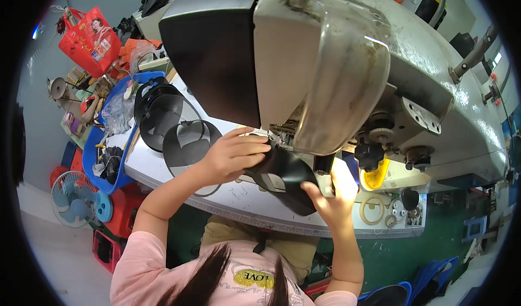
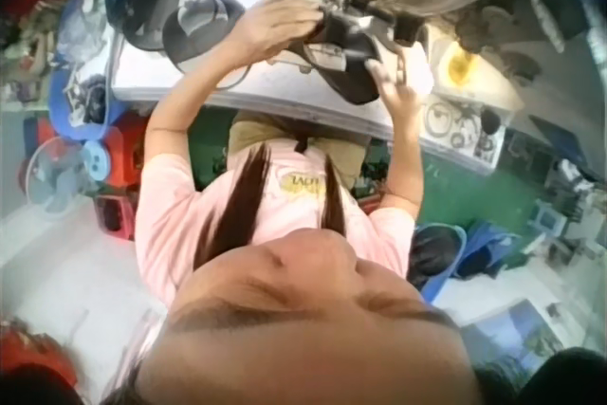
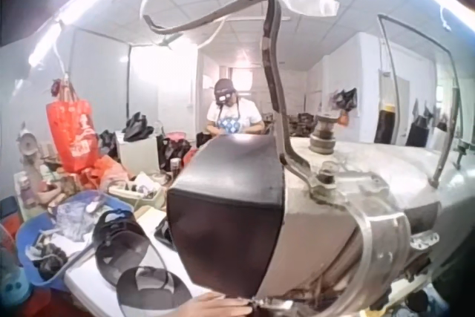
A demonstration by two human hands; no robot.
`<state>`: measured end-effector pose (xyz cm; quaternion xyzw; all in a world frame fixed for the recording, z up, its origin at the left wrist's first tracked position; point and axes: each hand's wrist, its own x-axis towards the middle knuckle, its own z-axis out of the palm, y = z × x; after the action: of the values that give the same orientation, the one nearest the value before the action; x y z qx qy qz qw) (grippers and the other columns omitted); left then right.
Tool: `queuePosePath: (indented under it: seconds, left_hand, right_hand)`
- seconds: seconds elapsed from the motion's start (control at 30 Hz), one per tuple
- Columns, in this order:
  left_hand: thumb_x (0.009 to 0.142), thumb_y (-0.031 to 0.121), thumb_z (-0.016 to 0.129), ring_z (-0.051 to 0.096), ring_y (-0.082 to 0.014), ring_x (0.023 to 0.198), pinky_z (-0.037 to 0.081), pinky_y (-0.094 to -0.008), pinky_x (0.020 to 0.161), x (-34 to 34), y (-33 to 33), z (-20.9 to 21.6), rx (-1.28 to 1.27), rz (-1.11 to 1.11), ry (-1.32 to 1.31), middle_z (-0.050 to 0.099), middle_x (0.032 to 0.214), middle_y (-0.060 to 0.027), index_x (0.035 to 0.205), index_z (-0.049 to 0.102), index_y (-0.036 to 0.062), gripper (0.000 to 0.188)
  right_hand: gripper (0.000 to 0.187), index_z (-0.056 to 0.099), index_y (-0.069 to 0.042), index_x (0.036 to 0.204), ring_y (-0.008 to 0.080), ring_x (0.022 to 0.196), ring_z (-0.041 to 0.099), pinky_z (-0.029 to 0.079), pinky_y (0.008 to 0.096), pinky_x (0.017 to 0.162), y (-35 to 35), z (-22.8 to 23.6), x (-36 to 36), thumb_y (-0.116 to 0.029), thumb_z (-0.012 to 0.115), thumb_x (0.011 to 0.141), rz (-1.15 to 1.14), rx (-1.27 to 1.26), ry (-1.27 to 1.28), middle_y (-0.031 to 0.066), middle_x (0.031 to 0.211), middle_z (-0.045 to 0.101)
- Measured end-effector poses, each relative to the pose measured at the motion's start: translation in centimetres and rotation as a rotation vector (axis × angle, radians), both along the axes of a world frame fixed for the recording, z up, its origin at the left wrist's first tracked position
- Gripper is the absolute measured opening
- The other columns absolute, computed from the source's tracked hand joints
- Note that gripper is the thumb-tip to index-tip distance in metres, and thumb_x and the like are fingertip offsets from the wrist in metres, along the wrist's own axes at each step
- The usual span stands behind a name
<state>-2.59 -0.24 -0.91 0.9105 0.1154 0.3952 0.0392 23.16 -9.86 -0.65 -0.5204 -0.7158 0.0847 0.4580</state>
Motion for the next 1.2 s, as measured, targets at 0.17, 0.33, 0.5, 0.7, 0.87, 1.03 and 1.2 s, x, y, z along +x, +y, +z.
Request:
queuePosePath:
  seconds: [0.17,0.33,0.5,0.7,0.87,1.03,1.2]
  left_hand:
    - [0.073,0.007,0.062,0.06,-0.0253,0.105,0.047,-0.0423,0.094,2.1,-0.4,0.3,0.157,0.04,-0.009,0.063,0.109,-0.0106,0.091,0.061,0.003,0.019]
    - [0.073,0.008,0.063,0.061,-0.0243,0.096,0.048,-0.0411,0.09,2.8,-0.3,0.5,0.107,0.099,-0.013,0.062,0.1,-0.0097,0.089,0.061,0.0036,0.017]
    - [0.072,0.008,0.063,0.061,-0.0237,0.094,0.047,-0.0399,0.088,2.9,-0.8,0.6,0.111,0.14,-0.028,0.062,0.099,-0.0089,0.088,0.061,0.0038,0.017]
    - [0.07,0.009,0.064,0.061,-0.0228,0.092,0.047,-0.0386,0.087,3.1,-0.8,0.7,0.141,0.164,-0.021,0.062,0.095,-0.0081,0.085,0.061,0.0032,0.016]
    - [0.072,0.011,0.066,0.06,-0.0226,0.09,0.047,-0.0377,0.084,3.3,-0.3,0.1,0.157,0.2,-0.039,0.062,0.093,-0.0085,0.087,0.062,0.002,0.018]
    - [0.076,0.01,0.069,0.059,-0.028,0.088,0.046,-0.0389,0.08,1.6,1.0,0.1,-0.246,0.063,-0.148,0.061,0.09,-0.0098,0.093,0.063,0.0013,0.02]
    - [0.074,0.004,0.066,0.059,-0.0338,0.092,0.046,-0.0427,0.078,0.5,4.4,-1.8,-0.097,0.226,0.02,0.06,0.098,-0.0142,0.104,0.061,0.0017,0.031]
  right_hand:
    - [0.065,0.06,-0.002,0.119,0.0219,0.063,0.053,0.05,0.0325,0.063,-1.0,1.5,-1.6,-0.011,0.081,0.057,0.099,0.061,-0.177,0.0125,0.092,0.063]
    - [0.061,0.064,-0.004,0.113,0.0195,0.06,0.061,0.045,0.0288,0.057,0.1,0.9,-0.3,0.013,0.057,0.055,0.045,0.152,-0.256,0.0163,0.115,0.065]
    - [0.062,0.064,-0.006,0.114,0.0166,0.052,0.057,0.042,0.0248,0.05,0.4,0.0,0.7,0.012,0.058,0.055,0.066,0.151,-0.313,0.0152,0.112,0.066]
    - [0.06,0.066,-0.007,0.114,0.0159,0.054,0.058,0.042,0.0224,0.05,0.7,0.0,1.2,0.01,0.059,0.056,0.048,0.166,-0.394,0.0147,0.112,0.066]
    - [0.051,0.063,-0.007,0.116,0.0212,0.071,0.063,0.048,0.0262,0.061,0.9,-0.7,2.4,0.005,0.063,0.066,0.01,0.089,-0.426,0.0135,0.113,0.066]
    - [0.035,0.062,-0.005,0.109,0.0242,0.074,0.065,0.052,0.0322,0.07,0.6,-0.8,3.6,-0.006,0.072,0.076,-0.145,-0.046,-0.29,0.0098,0.091,0.066]
    - [0.036,0.059,-0.003,0.117,0.0256,0.091,0.066,0.053,0.0339,0.081,2.4,-1.9,5.5,-0.007,0.066,0.082,-0.075,0.47,-0.507,0.0127,0.101,0.065]
